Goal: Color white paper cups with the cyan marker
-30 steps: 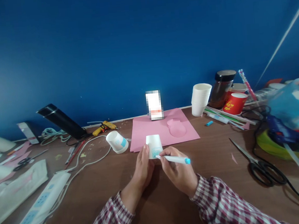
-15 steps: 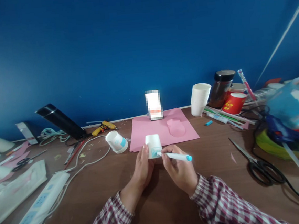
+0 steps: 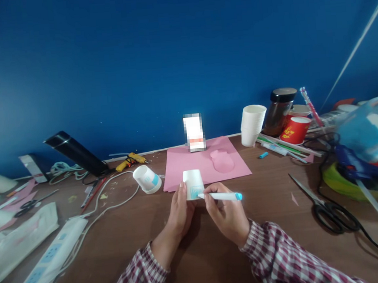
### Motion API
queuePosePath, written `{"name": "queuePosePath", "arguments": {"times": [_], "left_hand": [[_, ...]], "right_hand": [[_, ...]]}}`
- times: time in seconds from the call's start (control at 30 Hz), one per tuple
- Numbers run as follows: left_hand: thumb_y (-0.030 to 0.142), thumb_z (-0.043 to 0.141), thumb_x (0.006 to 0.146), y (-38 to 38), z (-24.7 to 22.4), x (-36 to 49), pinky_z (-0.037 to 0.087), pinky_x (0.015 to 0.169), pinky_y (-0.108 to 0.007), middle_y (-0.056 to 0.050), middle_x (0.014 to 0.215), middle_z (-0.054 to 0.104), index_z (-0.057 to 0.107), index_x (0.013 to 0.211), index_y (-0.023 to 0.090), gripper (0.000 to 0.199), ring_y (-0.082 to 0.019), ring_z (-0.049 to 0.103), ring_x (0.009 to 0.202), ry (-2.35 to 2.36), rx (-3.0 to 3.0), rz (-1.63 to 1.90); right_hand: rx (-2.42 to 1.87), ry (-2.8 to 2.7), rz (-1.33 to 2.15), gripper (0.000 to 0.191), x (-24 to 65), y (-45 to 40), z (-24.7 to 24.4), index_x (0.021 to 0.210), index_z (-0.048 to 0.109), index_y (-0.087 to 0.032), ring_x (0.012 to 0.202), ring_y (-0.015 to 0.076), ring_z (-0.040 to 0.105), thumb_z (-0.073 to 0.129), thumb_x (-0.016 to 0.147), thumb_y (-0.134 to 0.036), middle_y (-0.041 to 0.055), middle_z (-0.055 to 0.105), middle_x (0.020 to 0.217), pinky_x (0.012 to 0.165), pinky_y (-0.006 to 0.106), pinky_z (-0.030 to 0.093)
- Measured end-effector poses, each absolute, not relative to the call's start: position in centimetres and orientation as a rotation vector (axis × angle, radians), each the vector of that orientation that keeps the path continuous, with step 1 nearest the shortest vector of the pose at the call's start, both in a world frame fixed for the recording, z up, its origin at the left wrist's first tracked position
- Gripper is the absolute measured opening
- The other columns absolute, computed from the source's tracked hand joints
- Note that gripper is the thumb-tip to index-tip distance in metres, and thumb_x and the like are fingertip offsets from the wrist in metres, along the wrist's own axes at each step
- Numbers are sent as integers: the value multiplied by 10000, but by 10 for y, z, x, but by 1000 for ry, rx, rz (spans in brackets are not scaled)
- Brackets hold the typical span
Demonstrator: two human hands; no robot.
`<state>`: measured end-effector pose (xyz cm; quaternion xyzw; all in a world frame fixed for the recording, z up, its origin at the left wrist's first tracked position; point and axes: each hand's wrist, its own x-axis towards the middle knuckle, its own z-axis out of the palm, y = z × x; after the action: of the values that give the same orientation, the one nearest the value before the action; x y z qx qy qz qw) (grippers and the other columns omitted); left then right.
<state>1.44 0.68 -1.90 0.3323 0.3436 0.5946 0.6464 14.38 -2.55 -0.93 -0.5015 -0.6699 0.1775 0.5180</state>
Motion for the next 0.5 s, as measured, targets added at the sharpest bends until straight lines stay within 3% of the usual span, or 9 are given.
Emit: {"name": "queuePosePath", "arguments": {"times": [0.17, 0.5], "left_hand": [[507, 543, 824, 6, -17, 13, 411, 672, -254, -6, 748, 538, 583, 821, 165, 344, -122, 469, 679, 830, 787, 1343], [455, 565, 829, 7, -19, 16, 423, 654, -261, -30, 781, 592, 596, 900, 163, 302, -126, 505, 657, 797, 739, 1350]], "right_hand": [[-1211, -1625, 462, 116, 142, -27, -7, 847, 562, -183, 566, 134, 551, 478, 900, -245, 19, 584, 696, 460, 227, 404], [-1222, -1575, 434, 112, 145, -24, -9, 849, 566, -181, 491, 106, 486, 491, 893, -251, -3, 563, 663, 456, 221, 398]]}}
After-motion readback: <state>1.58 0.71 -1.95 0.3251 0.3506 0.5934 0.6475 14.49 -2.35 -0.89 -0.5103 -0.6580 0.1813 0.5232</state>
